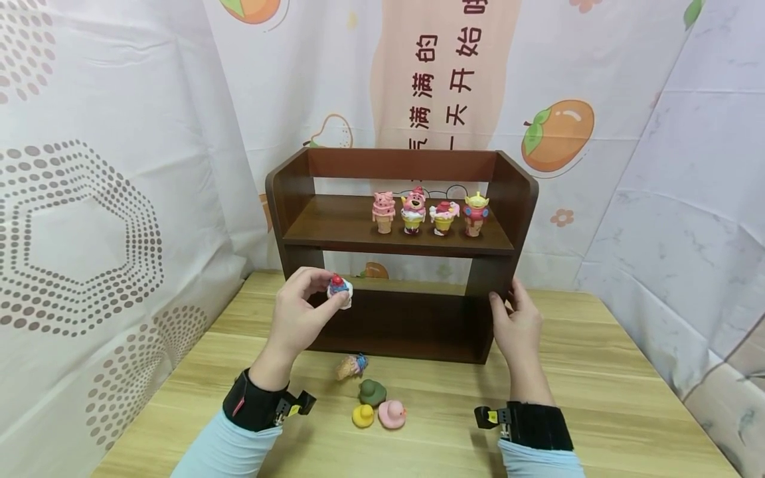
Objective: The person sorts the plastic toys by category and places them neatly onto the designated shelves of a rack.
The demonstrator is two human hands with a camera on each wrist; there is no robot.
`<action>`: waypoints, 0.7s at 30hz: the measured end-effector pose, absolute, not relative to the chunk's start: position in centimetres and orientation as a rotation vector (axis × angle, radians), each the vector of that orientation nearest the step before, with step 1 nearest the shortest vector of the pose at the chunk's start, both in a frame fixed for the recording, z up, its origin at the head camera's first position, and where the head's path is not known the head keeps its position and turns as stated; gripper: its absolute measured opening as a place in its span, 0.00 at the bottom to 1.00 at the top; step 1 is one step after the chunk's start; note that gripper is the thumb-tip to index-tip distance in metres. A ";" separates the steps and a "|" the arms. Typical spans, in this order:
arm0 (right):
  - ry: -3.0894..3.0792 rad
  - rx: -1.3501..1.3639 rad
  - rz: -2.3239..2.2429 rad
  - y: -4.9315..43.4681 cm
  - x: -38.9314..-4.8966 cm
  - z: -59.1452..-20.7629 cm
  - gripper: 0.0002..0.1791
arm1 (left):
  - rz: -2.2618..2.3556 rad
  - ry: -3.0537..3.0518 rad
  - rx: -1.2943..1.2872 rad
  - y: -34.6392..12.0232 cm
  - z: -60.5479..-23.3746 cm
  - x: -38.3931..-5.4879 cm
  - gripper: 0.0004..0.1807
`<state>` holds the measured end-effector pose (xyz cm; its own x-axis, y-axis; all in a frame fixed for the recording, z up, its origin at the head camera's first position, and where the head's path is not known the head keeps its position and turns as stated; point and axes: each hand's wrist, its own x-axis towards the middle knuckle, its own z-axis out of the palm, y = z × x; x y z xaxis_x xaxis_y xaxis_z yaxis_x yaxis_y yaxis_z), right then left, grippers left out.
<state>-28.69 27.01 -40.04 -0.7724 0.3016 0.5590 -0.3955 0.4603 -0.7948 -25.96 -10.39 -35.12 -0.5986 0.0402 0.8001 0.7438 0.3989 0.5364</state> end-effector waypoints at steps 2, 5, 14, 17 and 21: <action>-2.051 0.075 1.357 27.1 -28.6 -40.1 0.25 | -1.237 -1.928 -0.663 -10.2 -34.8 -25.9 0.17; -2.057 0.067 1.350 27.2 -28.6 -40.2 0.25 | -1.225 -1.912 -0.665 -9.9 -34.1 -26.0 0.17; -2.072 0.042 1.316 27.3 -28.3 -40.2 0.25 | -1.183 -1.891 -0.713 -9.2 -32.1 -26.3 0.17; -2.093 0.026 1.291 27.4 -28.4 -40.2 0.26 | -1.177 -1.886 -0.711 -9.0 -31.5 -26.3 0.16; -2.096 0.034 1.282 27.4 -28.6 -40.1 0.26 | -1.174 -1.888 -0.704 -9.0 -30.7 -26.4 0.16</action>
